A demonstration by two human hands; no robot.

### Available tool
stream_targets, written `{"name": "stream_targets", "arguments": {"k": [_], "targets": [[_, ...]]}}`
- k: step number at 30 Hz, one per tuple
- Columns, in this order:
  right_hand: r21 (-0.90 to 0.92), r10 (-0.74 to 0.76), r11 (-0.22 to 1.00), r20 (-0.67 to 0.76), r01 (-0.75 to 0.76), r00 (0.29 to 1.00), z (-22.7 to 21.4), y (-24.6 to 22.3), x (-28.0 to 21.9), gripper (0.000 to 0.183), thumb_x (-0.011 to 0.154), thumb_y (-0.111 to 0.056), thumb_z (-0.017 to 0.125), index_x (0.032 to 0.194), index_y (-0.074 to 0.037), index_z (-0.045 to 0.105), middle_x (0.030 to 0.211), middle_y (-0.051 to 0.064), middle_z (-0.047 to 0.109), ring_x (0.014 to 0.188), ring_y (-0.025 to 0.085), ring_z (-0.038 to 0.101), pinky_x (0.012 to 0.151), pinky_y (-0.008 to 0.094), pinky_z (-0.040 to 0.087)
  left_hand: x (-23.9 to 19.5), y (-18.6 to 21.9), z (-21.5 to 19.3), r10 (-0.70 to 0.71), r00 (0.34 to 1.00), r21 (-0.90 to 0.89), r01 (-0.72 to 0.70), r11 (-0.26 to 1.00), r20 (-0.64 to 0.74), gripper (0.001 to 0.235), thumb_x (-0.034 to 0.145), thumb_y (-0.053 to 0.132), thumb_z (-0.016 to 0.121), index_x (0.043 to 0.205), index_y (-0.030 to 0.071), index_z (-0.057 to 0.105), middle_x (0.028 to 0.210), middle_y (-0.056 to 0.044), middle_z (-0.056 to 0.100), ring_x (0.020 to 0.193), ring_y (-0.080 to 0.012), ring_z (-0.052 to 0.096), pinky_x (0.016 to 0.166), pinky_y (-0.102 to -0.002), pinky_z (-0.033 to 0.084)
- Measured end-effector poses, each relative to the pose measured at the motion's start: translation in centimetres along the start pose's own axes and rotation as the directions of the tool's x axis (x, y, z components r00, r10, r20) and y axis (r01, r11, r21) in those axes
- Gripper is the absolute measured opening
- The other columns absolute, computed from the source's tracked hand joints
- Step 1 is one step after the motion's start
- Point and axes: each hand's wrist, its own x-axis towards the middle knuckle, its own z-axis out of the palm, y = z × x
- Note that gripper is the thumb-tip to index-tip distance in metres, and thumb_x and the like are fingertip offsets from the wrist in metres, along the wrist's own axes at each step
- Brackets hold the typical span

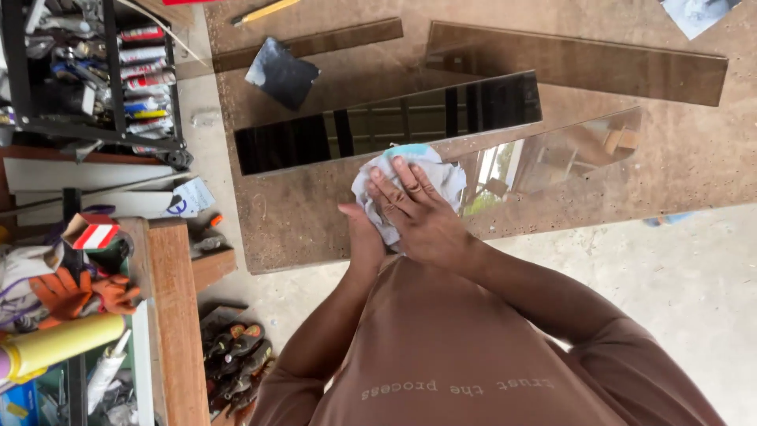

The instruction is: Cleaning long tinted glass strips using a spray bottle and a cloth on a workbench.

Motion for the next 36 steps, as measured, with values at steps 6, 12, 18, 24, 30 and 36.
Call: {"name": "stream_targets", "arguments": {"k": [6,12,18,24,30,36], "targets": [[0.017,-0.104,0.994,0.021,0.104,0.994,0.2,0.5,-0.3,0.056,0.092,-0.01,0.042,0.145,-0.005,0.058,0.162,0.011,0.045,0.152,0.041,0.035,0.125,0.049,0.025,1.2,-0.5,0.2,0.03,0.999,0.079,-0.031,0.996,0.018,0.098,0.104,0.067,0.003,0.146,-0.004,0.054,0.152,-0.028,0.05,0.14,-0.0395,0.049,0.123,-0.051,0.03],[0.006,-0.11,0.994,-0.019,0.11,0.994,-0.4,0.7,0.4,0.045,0.091,-0.011,0.046,0.13,-0.001,0.067,0.15,0.017,0.057,0.146,0.043,0.045,0.123,0.05,0.03,3.4,-3.3,-0.9,0.045,0.999,0.119,-0.043,0.992,-0.015,0.099,0.104,0.067,0.004,0.139,-0.007,0.059,0.141,-0.033,0.057,0.136,-0.0447,0.05,0.123,-0.055,0.028],[0.058,-0.037,0.998,-0.045,0.04,0.998,-0.4,0.9,2.4,0.054,0.097,-0.017,0.041,0.146,0.001,0.057,0.159,0.018,0.047,0.151,0.044,0.034,0.124,0.051,0.026,0.5,3.1,1.1,0.078,0.997,0.14,-0.074,0.987,-0.024,0.091,0.106,0.058,0.003,0.138,-0.005,0.06,0.142,-0.027,0.06,0.135,-0.0393,0.053,0.122,-0.052,0.032],[0.053,-0.01,0.999,-0.039,0.012,0.999,-0.8,1.2,2.4,0.056,0.098,-0.014,0.04,0.151,-0.002,0.054,0.159,0.015,0.048,0.152,0.039,0.035,0.126,0.048,0.025,0.3,5.8,2.9,-0.236,0.96,-0.034,0.234,0.972,-0.148,0.102,0.096,0.077,0.009,0.163,0.003,0.024,0.168,-0.026,0.022,0.156,-0.042,0.018,0.13,-0.053,0.011],[0.213,-0.049,0.976,-0.002,0.049,0.999,-0.4,0.6,-2.0,0.028,0.091,-0.013,0.05,0.105,0.003,0.069,0.157,0.02,0.05,0.148,0.045,0.04,0.123,0.054,0.029,1.7,1.6,3.0,-0.313,0.948,-0.509,0.295,0.809,0.053,0.118,0.08,0.095,0.022,0.16,0.009,0.036,0.164,-0.016,0.038,0.149,-0.0367,0.037,0.128,-0.051,0.023],[0.154,-0.06,0.987,0.079,0.048,0.995,-2.9,7.0,-8.3,0.045,0.079,-0.008,0.058,0.122,0.004,0.068,0.13,0.019,0.069,0.131,0.036,0.061,0.121,0.051,0.036,3.1,1.3,2.8,-0.13,0.991,-0.432,0.131,0.892,0.031,0.111,0.089,0.087,0.018,0.157,0.0,0.033,0.156,-0.026,0.04,0.144,-0.0376,0.04,0.122,-0.05,0.033]]}}
